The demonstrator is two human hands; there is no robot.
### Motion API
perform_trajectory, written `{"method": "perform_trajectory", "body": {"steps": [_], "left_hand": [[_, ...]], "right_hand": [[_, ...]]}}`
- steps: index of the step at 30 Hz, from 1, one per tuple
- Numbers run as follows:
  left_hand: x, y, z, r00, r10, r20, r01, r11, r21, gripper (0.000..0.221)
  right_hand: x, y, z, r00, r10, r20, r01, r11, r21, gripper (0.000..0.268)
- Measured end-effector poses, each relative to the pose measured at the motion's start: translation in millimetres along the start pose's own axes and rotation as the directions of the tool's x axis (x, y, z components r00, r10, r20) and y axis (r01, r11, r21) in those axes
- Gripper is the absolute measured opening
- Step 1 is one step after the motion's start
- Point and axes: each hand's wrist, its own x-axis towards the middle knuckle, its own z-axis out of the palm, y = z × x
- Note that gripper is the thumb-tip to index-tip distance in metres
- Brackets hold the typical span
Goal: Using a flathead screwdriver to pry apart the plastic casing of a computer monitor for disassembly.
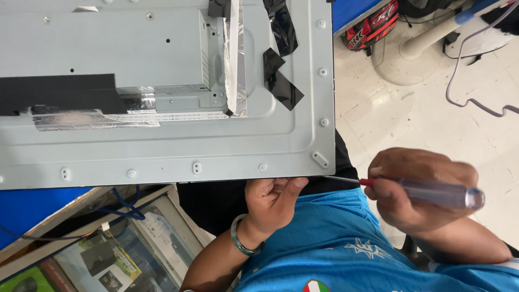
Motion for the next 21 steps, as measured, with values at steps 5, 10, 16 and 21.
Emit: {"method": "perform_trajectory", "body": {"steps": [5,10,16,21], "left_hand": [[4,3,2,0.999,0.039,-0.014,-0.039,0.999,0.029,0.015],[7,-1,3,0.996,0.082,-0.031,-0.080,0.994,0.068,0.004],[14,4,8,0.995,0.096,0.029,-0.095,0.995,-0.024,0.028],[13,14,8,0.998,0.063,-0.009,-0.063,0.998,-0.006,0.030]], "right_hand": [[12,-20,-9,0.951,-0.228,0.211,0.256,0.959,-0.121,0.017],[15,-37,-5,0.888,-0.227,0.401,0.341,0.909,-0.242,0.027],[-18,-9,-4,0.844,-0.425,0.326,0.494,0.854,-0.165,0.035],[-29,2,15,0.784,-0.575,0.233,0.611,0.782,-0.124,0.038]]}}
